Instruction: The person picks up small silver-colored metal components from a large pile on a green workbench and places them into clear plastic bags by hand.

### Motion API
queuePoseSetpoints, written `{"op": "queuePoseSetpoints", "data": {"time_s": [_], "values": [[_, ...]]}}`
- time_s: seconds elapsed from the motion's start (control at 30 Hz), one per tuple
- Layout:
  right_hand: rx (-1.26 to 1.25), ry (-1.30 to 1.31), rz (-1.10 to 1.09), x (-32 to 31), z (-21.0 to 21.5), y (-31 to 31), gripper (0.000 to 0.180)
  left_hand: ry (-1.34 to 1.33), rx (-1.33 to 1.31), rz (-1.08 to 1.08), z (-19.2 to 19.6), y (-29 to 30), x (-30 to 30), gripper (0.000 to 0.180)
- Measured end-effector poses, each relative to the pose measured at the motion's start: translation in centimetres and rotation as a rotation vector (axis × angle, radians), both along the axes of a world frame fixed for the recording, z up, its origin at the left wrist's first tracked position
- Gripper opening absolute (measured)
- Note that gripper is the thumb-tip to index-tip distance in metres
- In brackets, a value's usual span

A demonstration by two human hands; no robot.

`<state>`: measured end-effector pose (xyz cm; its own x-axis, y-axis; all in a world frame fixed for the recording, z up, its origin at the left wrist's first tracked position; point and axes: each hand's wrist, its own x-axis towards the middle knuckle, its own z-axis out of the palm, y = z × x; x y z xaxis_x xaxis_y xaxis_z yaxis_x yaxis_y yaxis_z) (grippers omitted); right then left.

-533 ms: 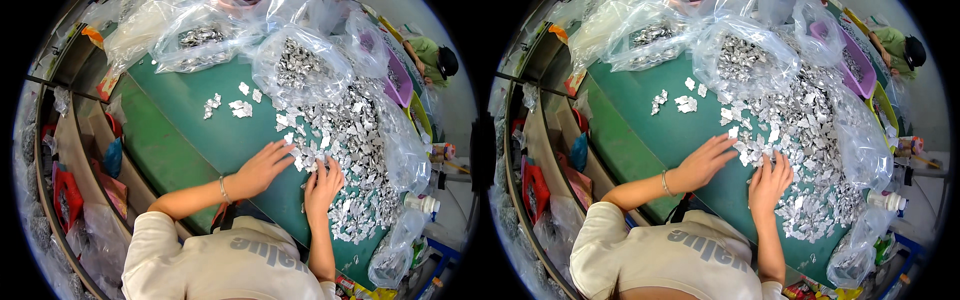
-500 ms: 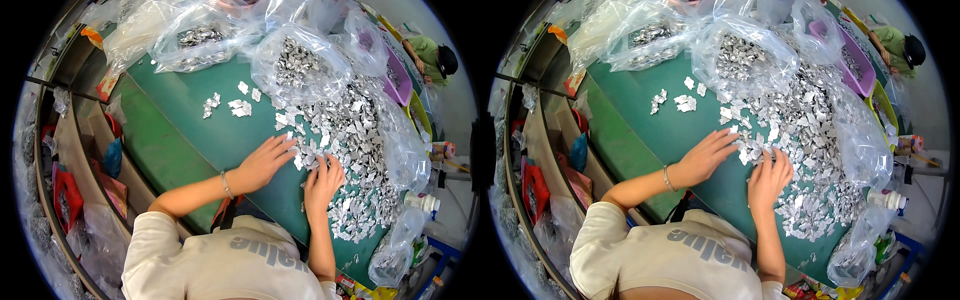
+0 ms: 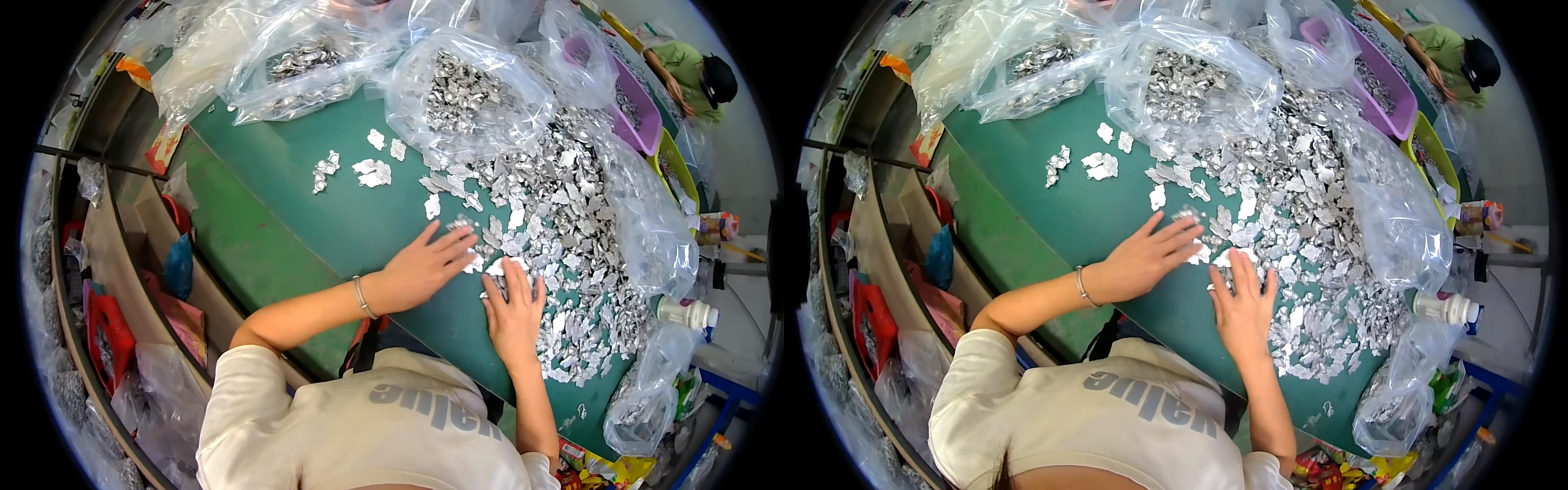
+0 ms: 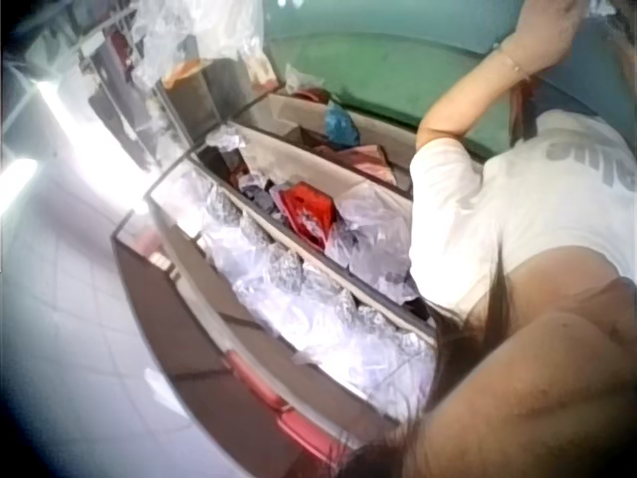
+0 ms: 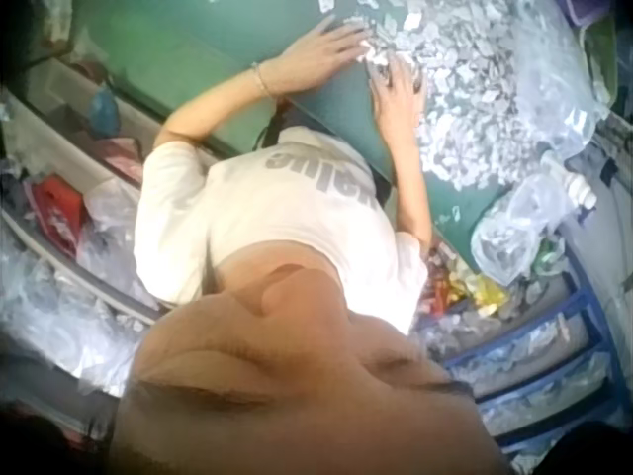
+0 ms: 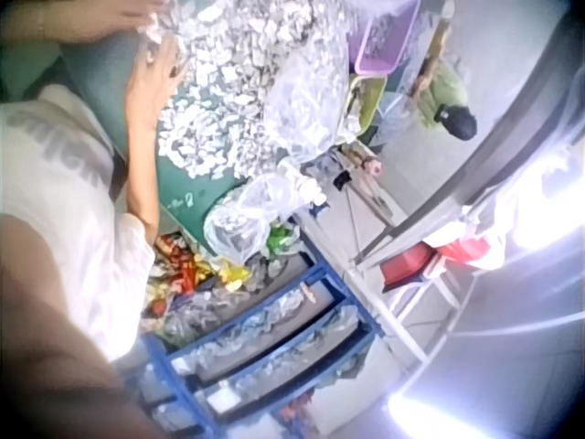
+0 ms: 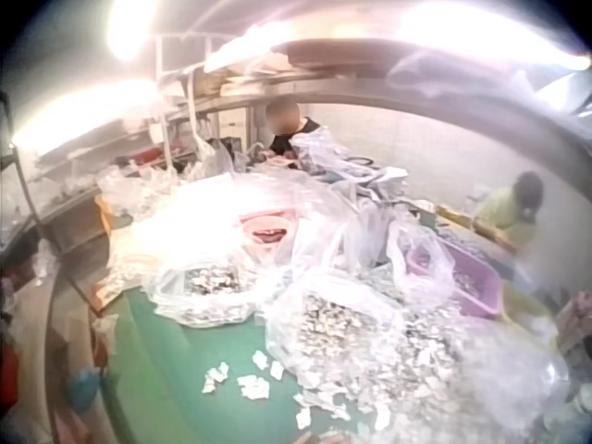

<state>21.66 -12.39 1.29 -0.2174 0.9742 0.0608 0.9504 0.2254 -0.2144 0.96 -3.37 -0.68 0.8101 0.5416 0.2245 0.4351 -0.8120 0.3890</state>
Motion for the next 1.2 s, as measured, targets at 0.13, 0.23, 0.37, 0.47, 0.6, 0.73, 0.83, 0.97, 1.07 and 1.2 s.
{"op": "queuePoseSetpoints", "data": {"time_s": [0.13, 0.23, 0.37, 0.47, 0.6, 0.73, 0.83, 0.97, 1.07, 1.2], "values": [[0.101, -0.098, -0.166, 1.5, 0.1, -0.4, 0.033, -0.057, -0.089, 0.147, 0.4, -0.1, -1.3, 0.049], [0.233, 0.006, -0.348, 1.6, 0.1, -0.2, 0.032, -0.132, -0.075, 0.161, 0.8, 0.3, -1.5, 0.052], [0.121, -0.023, -0.124, -1.3, 0.9, 2.2, 0.039, 0.001, -0.033, 0.054, 0.6, 2.3, -0.5, 0.058], [0.099, -0.055, -0.114, -1.7, 0.3, 2.7, 0.041, 0.038, -0.052, 0.048, -0.2, 2.3, -1.1, 0.062], [0.036, -0.043, -0.197, -1.9, 0.8, 1.0, 0.038, 0.061, -0.126, 0.193, 1.4, -0.4, -3.8, 0.063], [-0.026, -0.012, -0.193, -2.1, 0.6, -1.2, 0.042, -0.022, -0.192, 0.237, 1.1, -5.0, -3.9, 0.065], [-0.059, -0.023, -0.149, -3.0, 0.5, -2.0, 0.047, -0.111, -0.356, 0.133, 1.7, -7.5, -2.4, 0.069], [-0.149, 0.06, -0.011, -4.7, 0.2, -4.8, 0.049, -0.197, -0.456, 0.141, 1.6, -8.2, -0.8, 0.07], [-0.077, 0.188, -0.02, -3.0, 1.1, -4.3, 0.046, -0.129, -0.393, 0.116, 2.0, -8.4, -0.1, 0.059], [0.083, 0.138, -0.18, -0.6, 1.4, 1.2, 0.042, -0.076, -0.293, 0.054, 0.9, -7.8, 0.2, 0.048]]}}
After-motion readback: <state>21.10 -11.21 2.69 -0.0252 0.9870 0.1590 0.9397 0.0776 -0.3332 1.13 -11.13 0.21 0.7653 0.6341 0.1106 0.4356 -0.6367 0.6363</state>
